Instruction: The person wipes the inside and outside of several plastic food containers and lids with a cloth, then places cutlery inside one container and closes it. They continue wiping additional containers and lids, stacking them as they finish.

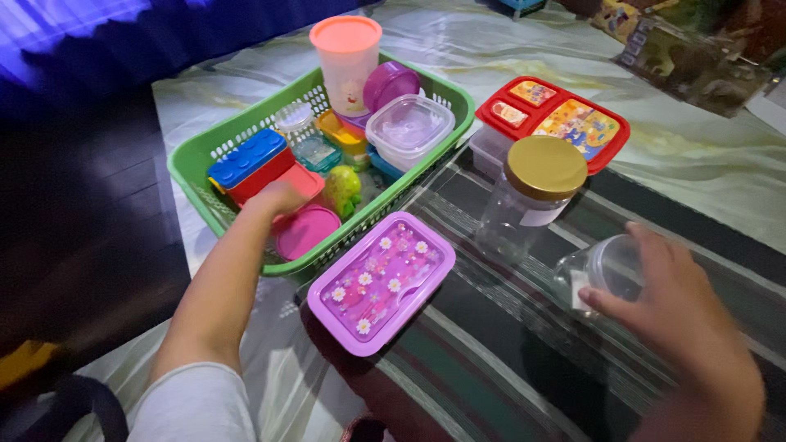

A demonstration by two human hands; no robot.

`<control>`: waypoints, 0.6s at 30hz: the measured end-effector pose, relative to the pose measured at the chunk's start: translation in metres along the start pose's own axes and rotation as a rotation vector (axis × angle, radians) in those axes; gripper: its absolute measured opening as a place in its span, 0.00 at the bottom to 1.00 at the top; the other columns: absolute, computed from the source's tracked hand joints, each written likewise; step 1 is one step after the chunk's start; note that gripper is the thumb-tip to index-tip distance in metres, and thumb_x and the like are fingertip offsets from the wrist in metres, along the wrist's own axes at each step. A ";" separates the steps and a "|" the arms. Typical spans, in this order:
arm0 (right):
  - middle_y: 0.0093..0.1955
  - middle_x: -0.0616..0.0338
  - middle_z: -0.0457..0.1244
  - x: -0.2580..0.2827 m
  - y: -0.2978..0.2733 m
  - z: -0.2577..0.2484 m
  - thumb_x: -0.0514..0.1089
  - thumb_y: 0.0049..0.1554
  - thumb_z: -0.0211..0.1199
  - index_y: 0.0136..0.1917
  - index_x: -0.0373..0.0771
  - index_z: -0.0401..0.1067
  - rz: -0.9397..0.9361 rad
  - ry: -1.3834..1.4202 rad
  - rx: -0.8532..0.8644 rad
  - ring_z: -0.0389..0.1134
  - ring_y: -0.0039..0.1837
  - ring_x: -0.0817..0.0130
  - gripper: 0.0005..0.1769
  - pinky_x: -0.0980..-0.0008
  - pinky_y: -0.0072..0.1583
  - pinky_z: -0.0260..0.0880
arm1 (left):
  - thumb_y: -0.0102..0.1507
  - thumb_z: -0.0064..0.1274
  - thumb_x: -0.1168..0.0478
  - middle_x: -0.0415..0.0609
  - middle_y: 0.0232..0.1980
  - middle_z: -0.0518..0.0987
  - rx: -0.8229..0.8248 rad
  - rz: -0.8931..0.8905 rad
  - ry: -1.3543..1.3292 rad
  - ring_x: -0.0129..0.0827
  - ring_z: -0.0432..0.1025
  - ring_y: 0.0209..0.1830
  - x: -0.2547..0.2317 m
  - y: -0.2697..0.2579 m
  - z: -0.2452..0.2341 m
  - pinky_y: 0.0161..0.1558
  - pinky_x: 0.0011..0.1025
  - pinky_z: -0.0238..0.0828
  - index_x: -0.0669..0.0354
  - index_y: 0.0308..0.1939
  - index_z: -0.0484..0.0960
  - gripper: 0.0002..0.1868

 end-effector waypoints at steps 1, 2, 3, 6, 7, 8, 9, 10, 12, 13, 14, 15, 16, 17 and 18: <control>0.71 0.36 0.58 -0.013 0.006 0.011 0.59 0.37 0.79 0.78 0.36 0.57 0.085 -0.055 0.044 0.62 0.70 0.41 0.62 0.52 0.68 0.63 | 0.64 0.51 0.40 0.62 0.60 0.80 0.151 -0.107 0.127 0.50 0.76 0.59 0.015 0.011 0.008 0.61 0.43 0.72 0.62 0.53 0.85 0.29; 0.71 0.36 0.58 -0.025 0.012 0.021 0.59 0.37 0.80 0.78 0.37 0.57 0.171 -0.108 0.087 0.62 0.70 0.40 0.63 0.51 0.67 0.64 | 0.64 0.50 0.43 0.60 0.59 0.81 0.252 -0.140 0.126 0.48 0.77 0.57 0.026 0.019 0.016 0.60 0.43 0.72 0.61 0.53 0.85 0.27; 0.72 0.35 0.57 -0.037 0.018 0.030 0.60 0.38 0.81 0.79 0.38 0.57 0.256 -0.163 0.129 0.62 0.70 0.39 0.63 0.50 0.67 0.65 | 0.64 0.50 0.46 0.59 0.57 0.82 0.353 -0.174 0.123 0.47 0.78 0.55 0.034 0.024 0.025 0.59 0.44 0.73 0.61 0.52 0.85 0.25; 0.71 0.38 0.58 -0.055 0.035 0.057 0.61 0.37 0.81 0.79 0.41 0.56 0.242 -0.121 0.189 0.63 0.70 0.40 0.64 0.51 0.68 0.65 | 0.65 0.49 0.49 0.57 0.53 0.81 0.533 -0.258 0.116 0.44 0.77 0.50 0.045 0.030 0.039 0.55 0.44 0.73 0.60 0.50 0.84 0.21; 0.71 0.39 0.58 -0.058 0.038 0.063 0.60 0.36 0.81 0.78 0.41 0.57 0.223 -0.072 0.183 0.63 0.70 0.41 0.63 0.51 0.68 0.65 | 0.65 0.49 0.49 0.56 0.52 0.81 0.571 -0.280 0.108 0.44 0.77 0.49 0.047 0.029 0.044 0.54 0.44 0.73 0.60 0.49 0.84 0.20; 0.71 0.40 0.59 -0.057 0.039 0.069 0.60 0.35 0.81 0.78 0.42 0.57 0.203 -0.023 0.177 0.62 0.70 0.42 0.63 0.51 0.68 0.64 | 0.65 0.49 0.49 0.55 0.50 0.80 0.590 -0.306 0.095 0.43 0.76 0.48 0.048 0.027 0.048 0.52 0.44 0.73 0.60 0.48 0.83 0.19; 0.70 0.42 0.59 -0.056 0.040 0.074 0.60 0.34 0.81 0.77 0.43 0.58 0.187 0.027 0.166 0.62 0.71 0.42 0.63 0.50 0.68 0.64 | 0.66 0.49 0.49 0.55 0.49 0.80 0.607 -0.325 0.079 0.43 0.76 0.46 0.045 0.027 0.049 0.51 0.44 0.73 0.59 0.47 0.83 0.18; 0.71 0.42 0.59 -0.054 0.042 0.079 0.60 0.34 0.81 0.78 0.45 0.57 0.179 0.002 0.174 0.61 0.71 0.42 0.63 0.50 0.69 0.64 | 0.66 0.49 0.50 0.54 0.47 0.79 0.626 -0.343 0.061 0.43 0.75 0.45 0.042 0.026 0.049 0.50 0.43 0.73 0.59 0.46 0.82 0.17; 0.73 0.44 0.58 -0.050 0.047 0.086 0.60 0.35 0.80 0.79 0.47 0.56 0.169 -0.042 0.189 0.60 0.72 0.41 0.63 0.50 0.70 0.63 | 0.66 0.48 0.50 0.53 0.44 0.78 0.660 -0.390 -0.003 0.42 0.74 0.42 0.032 0.024 0.050 0.48 0.43 0.72 0.58 0.44 0.82 0.16; 0.74 0.45 0.56 -0.047 0.048 0.087 0.60 0.34 0.81 0.79 0.48 0.55 0.187 -0.035 0.207 0.58 0.73 0.42 0.65 0.50 0.70 0.62 | 0.66 0.48 0.50 0.52 0.43 0.78 0.671 -0.412 -0.041 0.42 0.74 0.41 0.029 0.023 0.047 0.46 0.43 0.72 0.58 0.43 0.81 0.15; 0.75 0.46 0.54 -0.046 0.049 0.086 0.61 0.34 0.81 0.79 0.49 0.54 0.205 -0.028 0.226 0.57 0.74 0.42 0.66 0.50 0.70 0.61 | 0.66 0.48 0.50 0.51 0.41 0.77 0.670 -0.426 -0.084 0.41 0.73 0.39 0.025 0.023 0.045 0.45 0.43 0.72 0.57 0.42 0.81 0.15; 0.76 0.47 0.53 -0.045 0.048 0.086 0.61 0.33 0.82 0.79 0.50 0.52 0.221 -0.017 0.248 0.55 0.74 0.43 0.67 0.50 0.70 0.60 | 0.67 0.48 0.51 0.51 0.40 0.77 0.670 -0.446 -0.129 0.41 0.72 0.38 0.024 0.020 0.042 0.44 0.43 0.72 0.57 0.40 0.80 0.14; 0.77 0.46 0.52 -0.044 0.047 0.083 0.62 0.34 0.82 0.79 0.49 0.52 0.196 -0.004 0.242 0.55 0.75 0.43 0.66 0.50 0.70 0.60 | 0.67 0.48 0.51 0.50 0.39 0.76 0.668 -0.464 -0.178 0.40 0.72 0.36 0.023 0.019 0.040 0.43 0.43 0.72 0.57 0.39 0.80 0.14; 0.77 0.45 0.51 -0.044 0.047 0.080 0.63 0.36 0.81 0.79 0.48 0.52 0.170 0.012 0.236 0.54 0.76 0.43 0.66 0.51 0.71 0.60 | 0.67 0.48 0.51 0.49 0.37 0.76 0.650 -0.478 -0.243 0.40 0.71 0.35 0.023 0.016 0.038 0.41 0.43 0.72 0.56 0.38 0.79 0.13; 0.78 0.44 0.50 -0.043 0.045 0.076 0.64 0.37 0.81 0.79 0.47 0.53 0.143 0.027 0.229 0.53 0.77 0.43 0.65 0.51 0.72 0.59 | 0.67 0.48 0.51 0.49 0.36 0.75 0.623 -0.490 -0.325 0.40 0.71 0.33 0.022 0.014 0.036 0.40 0.43 0.72 0.56 0.37 0.79 0.13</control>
Point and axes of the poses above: each hand's wrist, its own y-axis towards the middle knuckle, its own z-axis out of the palm, x = y × z, the point moved 1 cm from there along y, towards the middle knuckle
